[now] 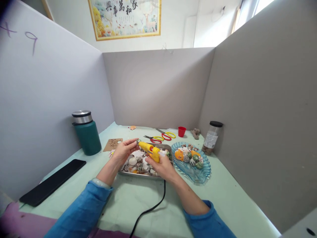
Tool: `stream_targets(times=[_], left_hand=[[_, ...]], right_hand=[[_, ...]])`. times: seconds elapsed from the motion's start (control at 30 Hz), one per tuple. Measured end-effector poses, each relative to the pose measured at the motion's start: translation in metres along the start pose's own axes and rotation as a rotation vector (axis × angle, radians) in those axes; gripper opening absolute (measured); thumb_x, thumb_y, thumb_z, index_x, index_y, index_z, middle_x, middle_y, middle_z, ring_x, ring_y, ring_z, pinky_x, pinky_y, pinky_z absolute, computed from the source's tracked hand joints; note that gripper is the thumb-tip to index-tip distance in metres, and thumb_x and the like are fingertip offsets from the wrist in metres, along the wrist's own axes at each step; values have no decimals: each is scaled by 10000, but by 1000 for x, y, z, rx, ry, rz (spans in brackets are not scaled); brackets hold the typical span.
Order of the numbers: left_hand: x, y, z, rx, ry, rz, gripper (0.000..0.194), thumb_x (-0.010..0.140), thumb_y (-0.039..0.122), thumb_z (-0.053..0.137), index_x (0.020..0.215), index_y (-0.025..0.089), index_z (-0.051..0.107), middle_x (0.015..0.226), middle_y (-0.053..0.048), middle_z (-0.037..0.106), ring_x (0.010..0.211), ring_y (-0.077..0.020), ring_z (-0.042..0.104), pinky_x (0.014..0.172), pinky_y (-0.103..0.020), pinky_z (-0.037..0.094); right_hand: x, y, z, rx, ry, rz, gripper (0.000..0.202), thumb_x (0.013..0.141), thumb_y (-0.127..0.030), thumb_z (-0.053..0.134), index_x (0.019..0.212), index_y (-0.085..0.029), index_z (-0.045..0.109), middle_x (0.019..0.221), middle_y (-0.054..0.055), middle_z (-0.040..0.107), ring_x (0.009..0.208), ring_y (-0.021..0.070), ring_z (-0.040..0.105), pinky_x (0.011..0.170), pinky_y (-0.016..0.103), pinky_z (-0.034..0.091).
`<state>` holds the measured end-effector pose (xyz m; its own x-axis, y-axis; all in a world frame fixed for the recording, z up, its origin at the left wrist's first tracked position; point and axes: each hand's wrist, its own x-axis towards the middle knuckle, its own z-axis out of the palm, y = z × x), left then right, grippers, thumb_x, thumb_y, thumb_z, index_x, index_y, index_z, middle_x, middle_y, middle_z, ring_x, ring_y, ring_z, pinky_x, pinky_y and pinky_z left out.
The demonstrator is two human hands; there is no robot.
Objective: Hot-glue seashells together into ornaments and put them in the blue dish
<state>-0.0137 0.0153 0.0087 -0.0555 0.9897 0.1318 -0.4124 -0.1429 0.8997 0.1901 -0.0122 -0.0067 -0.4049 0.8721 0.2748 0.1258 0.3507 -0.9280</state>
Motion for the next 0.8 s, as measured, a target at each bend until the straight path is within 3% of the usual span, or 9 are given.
stream_targets(times=[0.3,0.8], left_hand=[[1,-2,-1,15,1,10,372,556,241,848,882,103,734,844,-88,726,696,-142,655,747,-290,530],[1,-1,-1,-27,7,-7,331,552,210,841,843,93,734,819,-87,725,662,-144,650,729,-291,532]], right_hand=[[-1,-6,1,-11,37,-33,383,795,-473,607,994,-146,638,559,-27,457,587,139,472,529,249,381],[0,0,0,-43,6,-54,381,810,-444,600,1018,-129,656,598,-15,485,615,136,479,573,253,402]])
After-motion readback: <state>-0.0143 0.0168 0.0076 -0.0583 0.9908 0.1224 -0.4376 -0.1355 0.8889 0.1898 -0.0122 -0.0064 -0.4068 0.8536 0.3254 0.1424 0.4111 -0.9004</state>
